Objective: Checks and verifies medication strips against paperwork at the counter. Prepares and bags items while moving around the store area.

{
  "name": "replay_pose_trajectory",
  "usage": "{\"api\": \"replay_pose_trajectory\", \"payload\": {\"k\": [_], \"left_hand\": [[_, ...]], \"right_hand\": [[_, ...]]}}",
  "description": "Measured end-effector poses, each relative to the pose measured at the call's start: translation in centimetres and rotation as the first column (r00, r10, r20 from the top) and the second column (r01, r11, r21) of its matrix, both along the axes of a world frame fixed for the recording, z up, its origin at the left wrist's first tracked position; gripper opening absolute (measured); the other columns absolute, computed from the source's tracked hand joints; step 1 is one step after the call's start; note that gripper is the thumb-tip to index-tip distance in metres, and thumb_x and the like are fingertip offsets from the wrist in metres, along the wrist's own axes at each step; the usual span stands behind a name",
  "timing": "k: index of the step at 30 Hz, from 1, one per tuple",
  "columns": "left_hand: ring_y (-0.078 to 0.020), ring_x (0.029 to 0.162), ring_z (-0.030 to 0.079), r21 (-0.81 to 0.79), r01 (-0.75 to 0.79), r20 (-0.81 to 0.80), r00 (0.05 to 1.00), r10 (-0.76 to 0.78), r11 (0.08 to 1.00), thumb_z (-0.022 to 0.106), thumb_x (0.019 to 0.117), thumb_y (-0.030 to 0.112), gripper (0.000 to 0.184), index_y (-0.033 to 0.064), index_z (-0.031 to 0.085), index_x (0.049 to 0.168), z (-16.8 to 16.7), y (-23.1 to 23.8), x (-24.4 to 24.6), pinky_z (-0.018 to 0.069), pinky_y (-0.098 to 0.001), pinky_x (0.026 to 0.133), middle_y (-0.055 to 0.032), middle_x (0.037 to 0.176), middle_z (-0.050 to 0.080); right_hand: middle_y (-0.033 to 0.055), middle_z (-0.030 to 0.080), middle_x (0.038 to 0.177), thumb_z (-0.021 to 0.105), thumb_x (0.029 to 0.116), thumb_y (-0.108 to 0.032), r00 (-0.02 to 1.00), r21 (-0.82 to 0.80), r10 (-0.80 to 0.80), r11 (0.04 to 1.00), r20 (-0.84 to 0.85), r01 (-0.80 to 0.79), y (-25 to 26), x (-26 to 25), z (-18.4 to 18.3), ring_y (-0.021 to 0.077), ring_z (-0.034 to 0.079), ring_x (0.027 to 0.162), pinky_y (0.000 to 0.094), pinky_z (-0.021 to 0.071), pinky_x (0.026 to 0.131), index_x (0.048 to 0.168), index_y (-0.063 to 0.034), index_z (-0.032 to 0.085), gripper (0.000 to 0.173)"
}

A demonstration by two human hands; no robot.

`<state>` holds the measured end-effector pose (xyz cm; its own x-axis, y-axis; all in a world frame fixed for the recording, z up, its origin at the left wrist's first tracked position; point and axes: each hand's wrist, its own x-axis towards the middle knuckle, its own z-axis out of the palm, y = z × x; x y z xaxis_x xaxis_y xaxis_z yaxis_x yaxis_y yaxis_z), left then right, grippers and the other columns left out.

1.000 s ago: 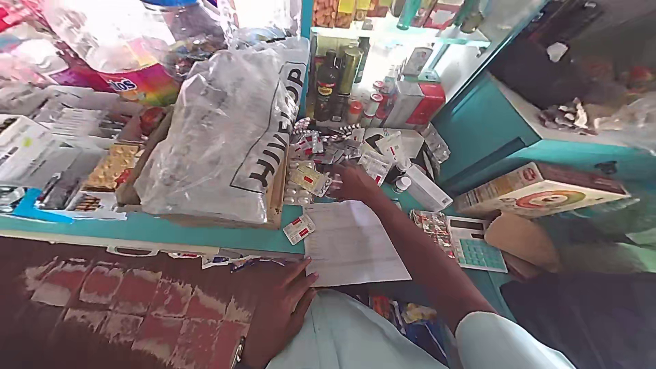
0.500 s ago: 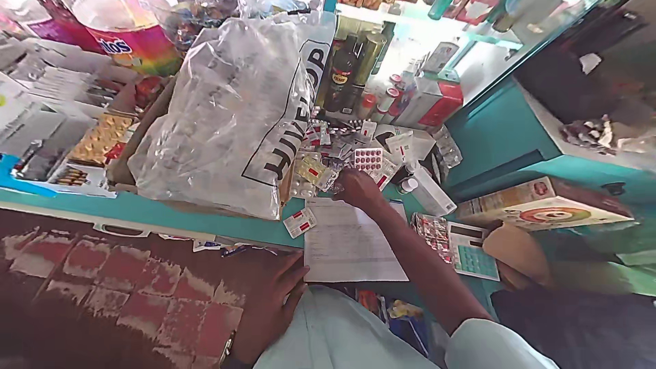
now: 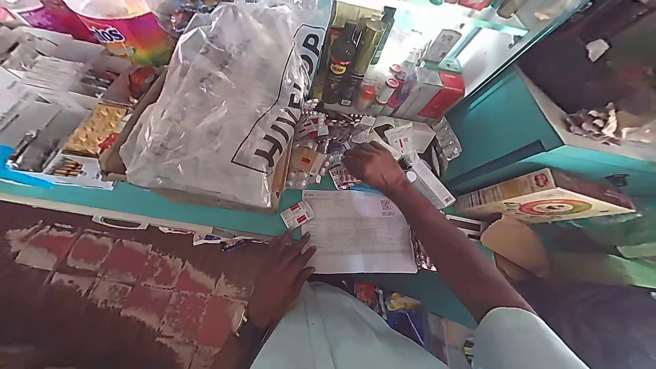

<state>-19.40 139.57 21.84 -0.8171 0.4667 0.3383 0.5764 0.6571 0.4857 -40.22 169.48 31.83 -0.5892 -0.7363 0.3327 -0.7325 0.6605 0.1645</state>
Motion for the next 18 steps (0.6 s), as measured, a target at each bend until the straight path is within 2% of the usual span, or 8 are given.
{"api": "replay_pose_trajectory", "payload": {"k": [4, 8, 11, 12, 14, 16, 18], "left_hand": [[-0.0376, 0.148, 0.039, -0.117, 0.001, -0.044, 0.999, -0.007, 0.993, 0.050, 0.1032, 0.050, 0.045, 0.0267, 0.066, 0.138, -1.1, 1.1, -1.3, 0.0269, -0.0688, 0.117, -0.0006, 0.155, 0.052], [-0.0427, 0.148, 0.037, -0.164, -0.001, 0.013, 1.000, 0.003, 0.987, 0.052, 0.1011, 0.052, 0.048, 0.0240, 0.066, 0.137, -1.4, 1.7, -1.4, 0.0252, -0.0735, 0.114, -0.0039, 0.156, 0.051], [-0.0454, 0.149, 0.033, -0.165, -0.014, 0.019, 1.000, 0.017, 0.986, 0.053, 0.1005, 0.052, 0.048, 0.0243, 0.066, 0.138, -0.9, 1.9, -1.7, 0.0227, -0.0752, 0.114, -0.0064, 0.158, 0.048], [-0.0456, 0.149, 0.034, -0.103, -0.033, -0.012, 0.999, 0.032, 0.994, 0.053, 0.1008, 0.051, 0.046, 0.0241, 0.069, 0.134, -0.9, 2.0, -1.8, 0.0229, -0.0739, 0.115, -0.0074, 0.157, 0.049], [-0.0403, 0.148, 0.037, 0.106, -0.069, -0.022, 0.997, 0.072, 0.992, 0.056, 0.1019, 0.046, 0.038, 0.0234, 0.074, 0.127, -0.6, 2.4, -1.8, 0.0256, -0.0636, 0.120, -0.0068, 0.152, 0.055], [-0.0327, 0.147, 0.041, 0.351, -0.074, 0.069, 0.996, 0.053, 0.933, 0.060, 0.1018, 0.035, 0.032, 0.0163, 0.076, 0.122, 0.8, 3.0, -1.8, 0.0319, -0.0517, 0.121, -0.0092, 0.148, 0.058], [-0.0265, 0.140, 0.051, 0.515, -0.074, 0.143, 0.990, 0.000, 0.854, 0.062, 0.1010, 0.026, 0.029, 0.0083, 0.075, 0.120, 2.0, 3.8, -2.3, 0.0409, -0.0448, 0.118, -0.0124, 0.143, 0.062]], "right_hand": [[0.0146, 0.072, 0.121, 0.054, 0.0999, -0.002, 0.995, -0.087, -0.100, 0.991, -0.023, 0.097, 1.4, -0.6, 2.7, 0.0359, 0.068, 0.114, 0.0522, 0.0549, 0.094, 0.108, -0.0059, 0.074, 0.022], [0.0144, 0.073, 0.118, 0.051, 0.1050, -0.009, 0.981, -0.312, -0.191, 0.931, 0.026, 0.190, 3.1, -0.5, 4.1, 0.0328, 0.069, 0.113, 0.0477, 0.0542, 0.101, 0.110, -0.0034, 0.074, 0.025], [0.0158, 0.075, 0.102, 0.055, 0.1049, -0.015, 0.953, -0.523, -0.277, 0.798, 0.124, 0.300, 3.9, 0.9, 4.9, 0.0266, 0.074, 0.092, 0.0434, 0.0596, 0.085, 0.111, -0.0002, 0.073, 0.024], [0.0144, 0.075, 0.098, 0.055, 0.1047, -0.016, 0.941, -0.581, -0.290, 0.742, 0.172, 0.335, 4.1, 1.5, 4.9, 0.0223, 0.074, 0.086, 0.0390, 0.0606, 0.080, 0.112, -0.0001, 0.072, 0.024], [0.0127, 0.075, 0.094, 0.056, 0.1045, -0.016, 0.923, -0.635, -0.287, 0.670, 0.257, 0.385, 4.5, 2.4, 4.5, 0.0183, 0.074, 0.079, 0.0355, 0.0623, 0.073, 0.114, 0.0008, 0.070, 0.024], [0.0125, 0.074, 0.090, 0.057, 0.1039, -0.015, 0.912, -0.653, -0.274, 0.637, 0.305, 0.410, 4.7, 3.1, 3.8, 0.0173, 0.074, 0.074, 0.0353, 0.0632, 0.070, 0.114, 0.0022, 0.069, 0.024], [0.0115, 0.074, 0.088, 0.057, 0.1035, -0.016, 0.898, -0.659, -0.299, 0.610, 0.323, 0.440, 4.6, 3.3, 3.1, 0.0161, 0.073, 0.073, 0.0347, 0.0629, 0.071, 0.113, 0.0012, 0.070, 0.024]]}}
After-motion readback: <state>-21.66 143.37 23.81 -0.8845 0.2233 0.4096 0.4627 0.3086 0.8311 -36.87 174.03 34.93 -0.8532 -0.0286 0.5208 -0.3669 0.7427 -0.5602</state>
